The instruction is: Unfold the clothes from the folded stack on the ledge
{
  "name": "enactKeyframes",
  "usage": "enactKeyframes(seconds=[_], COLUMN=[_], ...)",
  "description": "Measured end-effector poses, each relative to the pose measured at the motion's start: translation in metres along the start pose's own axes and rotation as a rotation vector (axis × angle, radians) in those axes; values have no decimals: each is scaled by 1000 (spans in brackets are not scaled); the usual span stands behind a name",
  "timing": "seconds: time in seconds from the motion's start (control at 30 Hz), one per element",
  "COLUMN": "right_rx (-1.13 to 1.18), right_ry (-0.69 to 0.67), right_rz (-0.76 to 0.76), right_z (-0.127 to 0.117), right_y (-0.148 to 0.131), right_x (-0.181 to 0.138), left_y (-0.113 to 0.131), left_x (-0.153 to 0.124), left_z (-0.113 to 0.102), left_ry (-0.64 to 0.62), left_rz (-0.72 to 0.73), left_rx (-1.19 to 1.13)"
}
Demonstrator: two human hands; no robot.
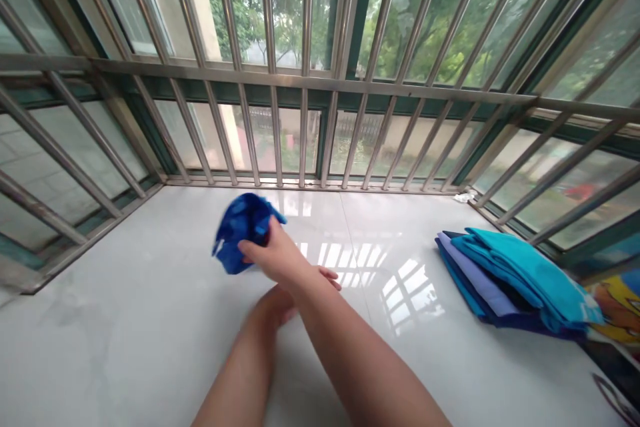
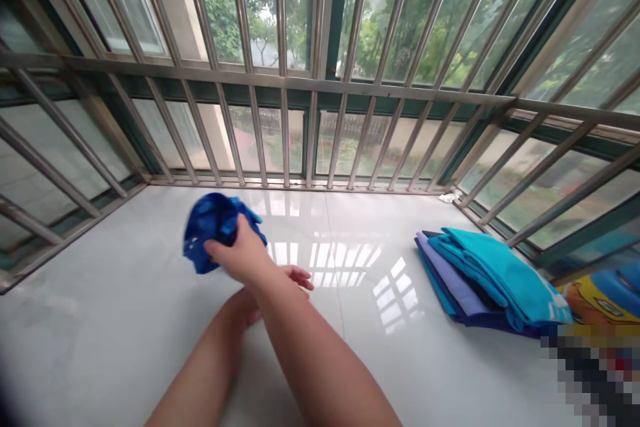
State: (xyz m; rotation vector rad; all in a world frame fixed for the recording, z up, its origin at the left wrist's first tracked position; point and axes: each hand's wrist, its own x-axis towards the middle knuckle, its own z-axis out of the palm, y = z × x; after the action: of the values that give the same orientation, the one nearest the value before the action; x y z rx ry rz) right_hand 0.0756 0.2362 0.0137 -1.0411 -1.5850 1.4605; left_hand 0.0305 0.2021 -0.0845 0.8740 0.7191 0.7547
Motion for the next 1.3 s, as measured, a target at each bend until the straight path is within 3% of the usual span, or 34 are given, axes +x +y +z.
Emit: enactKeyframes(seconds=[0.07, 0.1, 0.17, 0.23, 0.37, 0.43, 0.5, 0.53, 0.6, 0.7, 0.8, 0.9, 1.0, 1.07, 1.1, 1.17, 1.3], right_rx=[81, 83, -19, -243, -949, -1256, -1410, -1410, -1317, -1239, -1291, -1362, -1470, -1478, -1445, -1324, -1039], right_ry=[-161, -161, -9, 242, 690, 891, 1069, 1122, 1090, 975, 1008, 1145, 1229, 1170, 1094, 818, 31], right_rz=[-74, -95, -106, -104, -76, 88, 317, 435, 615, 676, 737, 765, 583, 398, 315, 204, 12], right_z=[13, 10, -14, -61, -192, -258, -315, -339, -375, -399, -388, -353, -297, -249, -223, -169, -81], right_y=[-2, -1, 4, 11, 23, 27, 31, 33, 38, 36, 17, -15, -41, -46, -45, -37, -17], right_x=[1, -2, -14, -33, -91, -126, -159, -173, -195, -211, -215, -211, -196, -176, -165, -140, -104], left_y=[2, 3, 4, 5, 6, 6, 6, 6, 6, 8, 8, 7, 5, 4, 4, 3, 5], left_x=[2, 4, 8, 11, 11, 10, 10, 10, 10, 10, 10, 10, 10, 9, 10, 11, 13], left_z=[-5, -7, -9, -8, -6, -6, -7, -6, -5, -3, -2, -4, -4, -3, -3, -2, -5], left_ry=[21, 60, 137, 168, 173, 168, 164, 165, 171, 182, 185, 181, 141, 89, 64, 30, 31], left_rz=[3, 32, 98, 103, 26, 26, 26, 26, 27, 26, 31, 33, 20, 24, 25, 25, 36], left_rx=[-35, -71, -142, -176, -164, -159, -153, -152, -154, -165, -175, -177, -172, -201, -228, -303, -495])
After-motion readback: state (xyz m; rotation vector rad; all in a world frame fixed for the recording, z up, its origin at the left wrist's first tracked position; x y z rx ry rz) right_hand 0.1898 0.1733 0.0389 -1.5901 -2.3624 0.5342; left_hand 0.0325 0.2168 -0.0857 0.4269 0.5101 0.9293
